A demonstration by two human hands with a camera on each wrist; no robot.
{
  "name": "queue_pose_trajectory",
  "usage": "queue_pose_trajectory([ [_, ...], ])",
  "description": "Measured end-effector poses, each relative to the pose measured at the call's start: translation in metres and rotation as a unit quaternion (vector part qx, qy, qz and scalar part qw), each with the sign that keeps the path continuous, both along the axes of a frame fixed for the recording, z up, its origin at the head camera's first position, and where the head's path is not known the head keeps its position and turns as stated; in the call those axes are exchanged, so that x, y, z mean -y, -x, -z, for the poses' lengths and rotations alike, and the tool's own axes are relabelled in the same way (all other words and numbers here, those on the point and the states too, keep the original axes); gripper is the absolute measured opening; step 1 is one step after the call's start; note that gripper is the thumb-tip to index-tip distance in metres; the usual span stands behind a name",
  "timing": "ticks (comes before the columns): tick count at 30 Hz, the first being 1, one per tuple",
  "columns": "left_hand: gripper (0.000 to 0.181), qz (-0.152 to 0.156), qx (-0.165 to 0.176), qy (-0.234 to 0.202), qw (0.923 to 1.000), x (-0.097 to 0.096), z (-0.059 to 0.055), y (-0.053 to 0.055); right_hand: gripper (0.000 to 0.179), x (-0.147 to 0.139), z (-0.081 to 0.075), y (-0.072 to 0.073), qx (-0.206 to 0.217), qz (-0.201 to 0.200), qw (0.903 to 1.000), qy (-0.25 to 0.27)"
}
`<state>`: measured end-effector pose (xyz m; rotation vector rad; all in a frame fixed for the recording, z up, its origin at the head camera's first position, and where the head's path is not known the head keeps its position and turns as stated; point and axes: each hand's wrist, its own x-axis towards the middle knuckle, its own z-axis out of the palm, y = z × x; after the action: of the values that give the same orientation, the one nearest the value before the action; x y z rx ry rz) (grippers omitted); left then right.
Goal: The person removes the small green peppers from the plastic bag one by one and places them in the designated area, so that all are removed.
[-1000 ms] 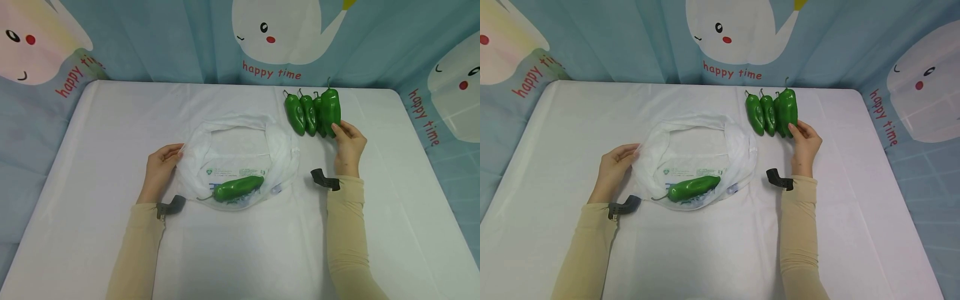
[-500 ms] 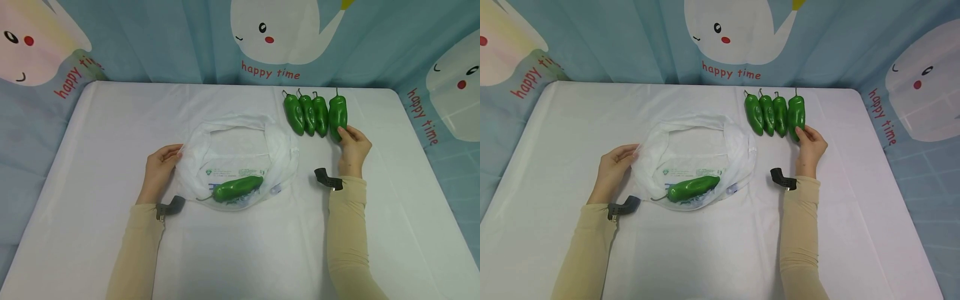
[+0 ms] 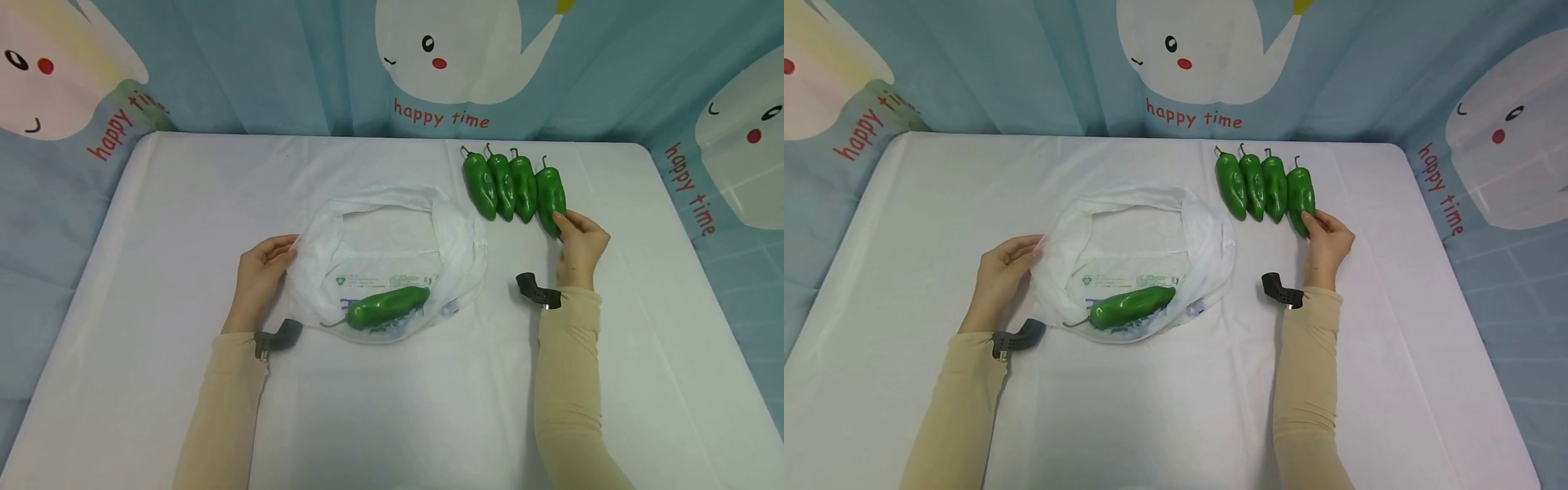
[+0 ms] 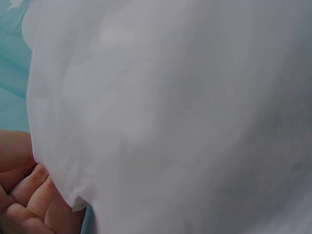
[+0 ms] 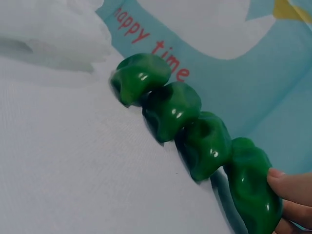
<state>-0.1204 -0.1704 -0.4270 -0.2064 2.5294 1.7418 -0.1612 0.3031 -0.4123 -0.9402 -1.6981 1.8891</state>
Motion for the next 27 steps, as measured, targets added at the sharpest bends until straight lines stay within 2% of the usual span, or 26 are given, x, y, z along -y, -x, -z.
queue_pose_trajectory([
  [5, 0.035, 0.004, 0.001, 0.002, 1.0, 0.0, -0.001, 0.0, 0.025, 0.0, 0.001, -0.001, 0.032, -0.016, 0.9981, -0.05],
  [9, 0.034, 0.004, 0.001, 0.005, 1.0, 0.0, -0.001, 0.0, 0.039, 0.0, 0.001, -0.002, 0.077, -0.051, 0.9905, -0.102],
  [12, 0.034, 0.002, 0.002, 0.003, 1.0, 0.0, 0.0, 0.0, 0.042, -0.001, -0.001, -0.003, 0.096, -0.077, 0.9858, -0.114],
  [18, 0.034, 0.002, 0.003, 0.006, 1.0, 0.0, -0.001, 0.0, 0.044, -0.008, -0.006, -0.008, 0.076, -0.089, 0.9905, -0.073],
  [20, 0.034, 0.002, 0.004, 0.007, 1.0, 0.0, -0.001, 0.0, 0.042, -0.011, -0.007, -0.011, 0.052, -0.089, 0.9939, -0.038],
  [24, 0.033, 0.001, 0.003, 0.006, 1.0, 0.0, -0.001, 0.0, 0.023, -0.019, -0.008, -0.016, 0.022, -0.104, 0.9943, 0.01],
  [27, 0.033, 0.002, 0.001, 0.004, 1.0, 0.0, -0.001, 0.0, 0.017, -0.022, -0.008, -0.016, 0.018, -0.12, 0.9925, 0.016],
])
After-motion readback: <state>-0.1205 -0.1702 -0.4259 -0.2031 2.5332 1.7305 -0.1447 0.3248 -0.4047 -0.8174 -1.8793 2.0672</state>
